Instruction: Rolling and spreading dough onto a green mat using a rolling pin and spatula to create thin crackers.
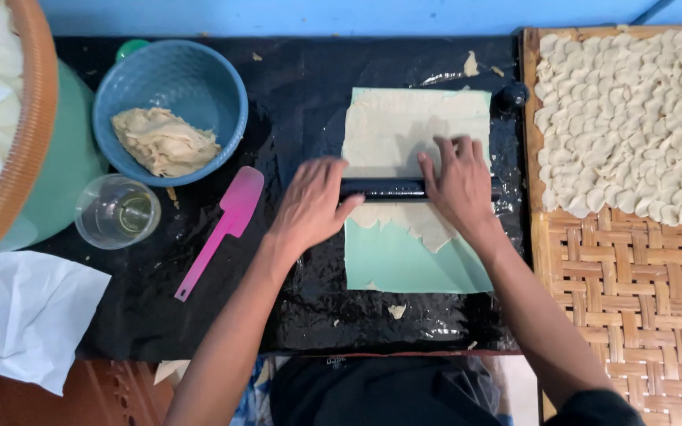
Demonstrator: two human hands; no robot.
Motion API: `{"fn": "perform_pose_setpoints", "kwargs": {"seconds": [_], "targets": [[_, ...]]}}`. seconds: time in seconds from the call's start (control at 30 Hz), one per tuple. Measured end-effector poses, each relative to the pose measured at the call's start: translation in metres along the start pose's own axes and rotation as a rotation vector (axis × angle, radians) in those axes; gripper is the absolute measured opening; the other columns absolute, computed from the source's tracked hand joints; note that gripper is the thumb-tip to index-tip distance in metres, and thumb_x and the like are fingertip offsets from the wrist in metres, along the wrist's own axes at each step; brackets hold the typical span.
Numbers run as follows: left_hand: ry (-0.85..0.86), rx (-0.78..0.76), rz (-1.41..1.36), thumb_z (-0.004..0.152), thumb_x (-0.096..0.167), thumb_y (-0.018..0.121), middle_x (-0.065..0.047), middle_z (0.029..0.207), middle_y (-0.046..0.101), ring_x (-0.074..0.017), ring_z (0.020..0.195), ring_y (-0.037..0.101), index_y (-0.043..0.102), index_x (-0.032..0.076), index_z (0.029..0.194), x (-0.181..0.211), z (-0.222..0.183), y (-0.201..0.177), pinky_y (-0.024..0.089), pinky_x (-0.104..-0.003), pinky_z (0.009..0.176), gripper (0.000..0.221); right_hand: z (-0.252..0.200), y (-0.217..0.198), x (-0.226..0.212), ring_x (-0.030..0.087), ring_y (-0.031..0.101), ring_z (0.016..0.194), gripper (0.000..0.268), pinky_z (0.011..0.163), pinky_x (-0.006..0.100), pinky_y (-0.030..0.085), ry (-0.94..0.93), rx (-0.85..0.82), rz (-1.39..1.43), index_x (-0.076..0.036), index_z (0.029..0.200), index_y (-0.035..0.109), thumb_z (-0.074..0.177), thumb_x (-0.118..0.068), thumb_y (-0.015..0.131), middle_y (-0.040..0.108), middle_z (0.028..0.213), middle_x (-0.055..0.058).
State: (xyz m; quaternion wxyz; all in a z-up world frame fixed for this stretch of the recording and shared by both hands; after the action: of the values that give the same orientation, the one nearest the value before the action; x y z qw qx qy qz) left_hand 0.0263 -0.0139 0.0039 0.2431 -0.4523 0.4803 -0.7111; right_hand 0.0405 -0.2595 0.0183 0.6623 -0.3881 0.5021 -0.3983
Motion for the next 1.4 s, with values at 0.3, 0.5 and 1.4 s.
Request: {"fn": "perform_pose_setpoints", "kwargs": {"seconds": [0.3,0.5,1.4], "targets": [[-0.147,0.124,0.165,0.110,0.041,0.034,-0.027,0.165,0.030,-0.0352,0.157,0.017,0.033,-0.010,0.156,-0.013,0.014,0.035,0.005,-0.061,0.125,0.069,-0.002,0.018,0.009,0.054,0.021,0.152,0.062,0.125,0.058,0.018,-0.069,-0.031,-0.105,0.006,0.159,0.037,0.113,-0.035,0.036,0.028,0.161,0.038],[-0.191,0.056,0.178,0.109,0.039,0.040,-0.024,0.166,0.027,-0.0312,0.158,0.018,0.032,-0.010,0.156,0.018,-0.023,0.025,0.005,-0.060,0.127,0.068,-0.043,0.023,0.006,0.046,0.018,0.157,0.066,0.127,0.059,0.012,-0.035,-0.088,-0.175,0.010,0.160,0.029,0.111,-0.035,0.026,0.025,0.166,0.033],[-0.305,0.167,0.150,0.110,0.048,0.037,-0.027,0.169,0.014,-0.0400,0.158,0.006,0.023,-0.008,0.160,-0.039,0.082,0.027,-0.001,-0.067,0.123,0.077,0.062,0.029,0.029,0.051,0.017,0.155,0.063,0.127,0.055,0.018,0.057,0.051,-0.045,0.013,0.157,0.032,0.115,-0.034,0.035,0.022,0.164,0.038]]}}
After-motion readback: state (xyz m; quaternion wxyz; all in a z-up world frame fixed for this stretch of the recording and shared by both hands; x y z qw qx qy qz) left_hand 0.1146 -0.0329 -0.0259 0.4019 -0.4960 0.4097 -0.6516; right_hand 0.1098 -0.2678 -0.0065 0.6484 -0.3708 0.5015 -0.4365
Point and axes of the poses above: each hand's wrist, its own z-axis towards the middle knuckle, its own y-axis out of the palm, x = y × z, the point moved 3 cm from there along z, towards the middle knuckle
